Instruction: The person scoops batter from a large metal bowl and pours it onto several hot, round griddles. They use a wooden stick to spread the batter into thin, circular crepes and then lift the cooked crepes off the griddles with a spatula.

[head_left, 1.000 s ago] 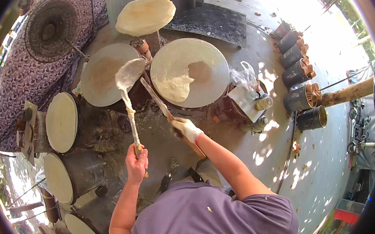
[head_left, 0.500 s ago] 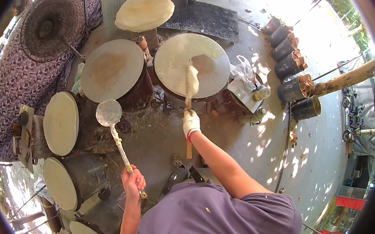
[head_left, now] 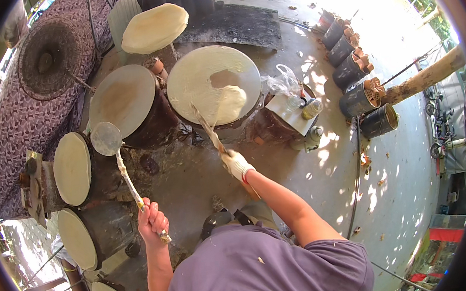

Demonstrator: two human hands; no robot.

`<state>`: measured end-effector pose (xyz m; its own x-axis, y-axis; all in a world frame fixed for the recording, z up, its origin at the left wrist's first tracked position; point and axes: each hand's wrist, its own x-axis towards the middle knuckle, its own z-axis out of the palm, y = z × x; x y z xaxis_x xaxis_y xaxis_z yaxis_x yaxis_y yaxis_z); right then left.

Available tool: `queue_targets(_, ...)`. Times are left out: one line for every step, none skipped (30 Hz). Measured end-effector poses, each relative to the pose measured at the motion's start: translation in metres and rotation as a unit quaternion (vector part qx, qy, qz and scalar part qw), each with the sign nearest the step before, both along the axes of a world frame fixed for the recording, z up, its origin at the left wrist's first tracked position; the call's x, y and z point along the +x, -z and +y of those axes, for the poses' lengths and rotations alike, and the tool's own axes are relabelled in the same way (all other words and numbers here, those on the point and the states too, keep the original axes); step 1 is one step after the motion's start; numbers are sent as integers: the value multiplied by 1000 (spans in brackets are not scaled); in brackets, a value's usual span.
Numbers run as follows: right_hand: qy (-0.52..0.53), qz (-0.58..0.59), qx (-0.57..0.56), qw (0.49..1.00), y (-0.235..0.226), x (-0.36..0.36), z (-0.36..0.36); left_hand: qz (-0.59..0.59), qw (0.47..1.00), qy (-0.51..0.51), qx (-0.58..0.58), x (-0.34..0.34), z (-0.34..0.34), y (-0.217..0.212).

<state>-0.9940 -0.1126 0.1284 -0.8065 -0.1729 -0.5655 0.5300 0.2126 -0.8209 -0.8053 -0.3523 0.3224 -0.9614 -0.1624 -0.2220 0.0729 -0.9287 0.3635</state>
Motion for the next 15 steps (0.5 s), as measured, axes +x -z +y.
queue_targets(-65, 13, 45, 997, 3, 6, 17, -14, 1000, -8, 5, -3, 7, 3)
queue_targets(2, -3, 11, 1000, 9, 0, 36, -11, 1000, -1, 11, -6, 17, 7)
queue_targets(68, -18, -23, 997, 14, -9, 55, -9, 1000, 4, 12, -10, 29, 10)
queue_targets(100, -18, -74, 992, 6, -25, 71, -12, 1000, 8, 12, -13, 41, 12)
queue_targets(82, 38, -55, 994, 8, -46, 83, -16, 1000, 14, 11, -18, 54, 12)
queue_targets(57, 65, -37, 996, 8, -63, 93, -16, 999, 27, 13, -24, 68, 11)
queue_targets(30, 92, -22, 995, -9, -75, 99, -23, 999, 29, 9, -31, 84, 9)
queue_targets(-9, 64, -2, 998, -17, -75, 105, -30, 999, 30, 4, -39, 99, 7)
queue_targets(-76, 93, 13, 993, 15, -70, 122, -37, 999, 32, 0, -47, 114, 5)
queue_targets(-136, 126, 25, 982, 43, -67, 140, -38, 998, 45, 1, -56, 127, 3)
queue_targets(-213, 139, 190, 948, -13, -69, 151, -46, 998, 40, -11, -61, 140, 1)
queue_targets(-206, 110, 186, 954, -16, -84, 159, -54, 998, 35, -23, -65, 153, -3)
queue_targets(-170, 165, 190, 953, -29, -105, 163, -60, 997, 38, -32, -74, 166, -5)
queue_targets(-174, 199, 208, 942, -31, -129, 165, -57, 996, 55, -38, -84, 177, -5)
queue_targets(-179, 233, 221, 930, -32, -154, 163, -63, 996, 53, -41, -93, 188, -5)
